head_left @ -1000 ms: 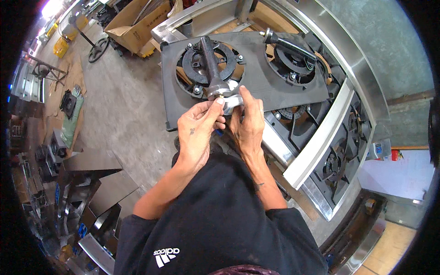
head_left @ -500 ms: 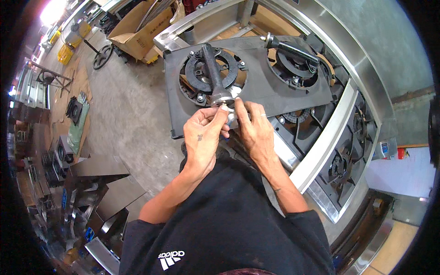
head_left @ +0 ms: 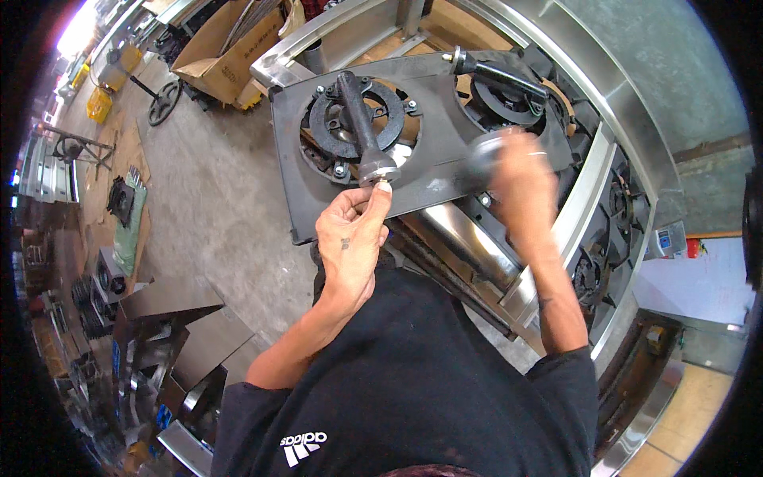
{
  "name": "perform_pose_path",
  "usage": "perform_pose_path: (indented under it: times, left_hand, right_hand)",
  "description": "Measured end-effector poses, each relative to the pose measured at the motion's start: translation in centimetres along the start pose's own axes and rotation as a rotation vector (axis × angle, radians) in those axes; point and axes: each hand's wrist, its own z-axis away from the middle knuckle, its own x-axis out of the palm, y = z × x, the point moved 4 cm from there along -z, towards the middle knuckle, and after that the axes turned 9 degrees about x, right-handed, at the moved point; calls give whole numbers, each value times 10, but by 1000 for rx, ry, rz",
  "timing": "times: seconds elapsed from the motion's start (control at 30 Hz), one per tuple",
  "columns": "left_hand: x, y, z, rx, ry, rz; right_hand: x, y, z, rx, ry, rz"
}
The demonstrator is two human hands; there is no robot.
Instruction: The person assembles a commercial gas stove top by placing burner grates and caps, then wrapping the gas inlet threads of two burner valves with white sealing tape. The person uses a long copper rod to align or adjust internal components of the burner assembly.
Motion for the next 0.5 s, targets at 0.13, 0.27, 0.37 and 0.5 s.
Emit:
perform_pose_path:
  times: [0.13, 0.27, 0.37, 0.5]
  left_hand:
    - [4, -4, 1, -14, 53, -30]
    - [6, -14, 0, 106, 101, -133]
    - [8, -26, -2, 297, 132, -236]
    - [3, -34, -9, 463, 145, -434]
  right_hand:
    - [7, 15, 21, -20, 123, -101]
    - [17, 16, 45, 14, 214, -212]
    - [15, 16, 52, 64, 241, -265]
    - [11, 13, 65, 163, 235, -354]
